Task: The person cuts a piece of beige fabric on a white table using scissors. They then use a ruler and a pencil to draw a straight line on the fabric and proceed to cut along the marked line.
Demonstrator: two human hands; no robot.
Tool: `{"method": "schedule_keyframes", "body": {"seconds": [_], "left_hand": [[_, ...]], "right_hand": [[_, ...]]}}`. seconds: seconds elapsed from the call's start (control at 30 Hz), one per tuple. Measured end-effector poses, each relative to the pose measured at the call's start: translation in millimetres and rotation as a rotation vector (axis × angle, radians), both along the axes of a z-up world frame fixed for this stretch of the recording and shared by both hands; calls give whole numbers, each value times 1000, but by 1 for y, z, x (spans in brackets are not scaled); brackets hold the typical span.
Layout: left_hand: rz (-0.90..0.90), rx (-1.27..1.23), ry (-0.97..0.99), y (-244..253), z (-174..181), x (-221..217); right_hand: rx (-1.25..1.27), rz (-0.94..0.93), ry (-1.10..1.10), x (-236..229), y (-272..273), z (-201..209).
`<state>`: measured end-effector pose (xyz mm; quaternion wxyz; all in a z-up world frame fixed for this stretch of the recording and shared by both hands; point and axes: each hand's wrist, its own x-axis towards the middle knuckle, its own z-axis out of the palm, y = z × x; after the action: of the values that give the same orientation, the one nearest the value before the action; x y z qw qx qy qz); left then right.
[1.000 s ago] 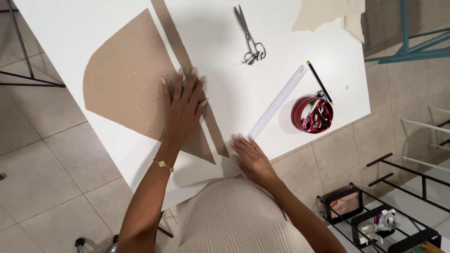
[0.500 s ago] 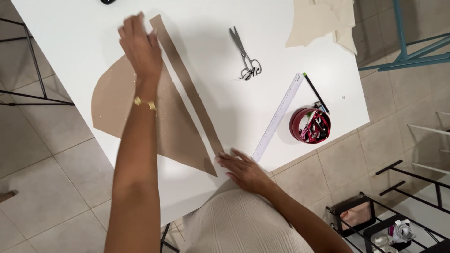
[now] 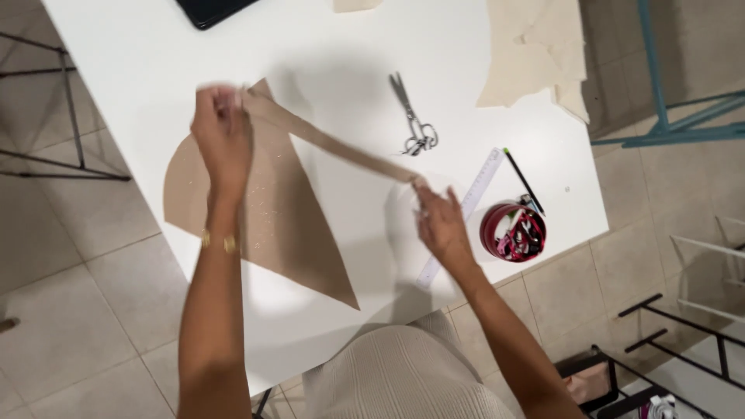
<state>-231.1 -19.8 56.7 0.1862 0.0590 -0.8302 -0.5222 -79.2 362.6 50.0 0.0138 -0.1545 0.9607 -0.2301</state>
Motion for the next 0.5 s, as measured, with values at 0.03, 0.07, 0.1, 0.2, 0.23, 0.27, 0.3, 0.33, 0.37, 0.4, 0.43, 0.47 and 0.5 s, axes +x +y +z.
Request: {"method": "schedule_keyframes", "body": {"seconds": [0.03, 0.07, 0.1, 0.2, 0.23, 0.27, 0.3, 0.33, 0.37, 0.4, 0.43, 0.47, 0.5], "left_hand": [[88, 115, -74, -4, 6, 29], [107, 112, -80, -7, 2, 57], [158, 197, -162, -9, -3, 88], [215, 564, -182, -7, -55, 186], [188, 842, -108, -2, -79, 222], [221, 843, -109, 8, -65, 246], [264, 765, -290, 20, -51, 269], [303, 687, -472, 34, -37, 291], [328, 696, -473, 39, -28, 303], [337, 792, -492, 46, -20, 315], [340, 888, -512, 54, -11, 327], [359, 899, -515, 57, -16, 338], [353, 866, -486, 60, -21, 349]], "right_hand": [[-4, -17, -37, -4, 9, -12], [-7, 2, -45, -12, 13, -13], [15, 1, 1, -20, 17, -14], [55, 23, 105, -40, 19, -3], [80, 16, 169, -44, 19, 3], [77, 46, 156, -45, 19, -10], [169, -27, 196, -47, 19, -22], [259, -99, 239, -49, 19, -33], [260, -74, 233, -48, -19, -22], [-3, 17, 127, -47, -56, -11], [-262, 99, 14, -41, -91, 0], [-256, 115, 1, -35, -122, -8], [-115, 309, 85, -28, -152, -16]]}}
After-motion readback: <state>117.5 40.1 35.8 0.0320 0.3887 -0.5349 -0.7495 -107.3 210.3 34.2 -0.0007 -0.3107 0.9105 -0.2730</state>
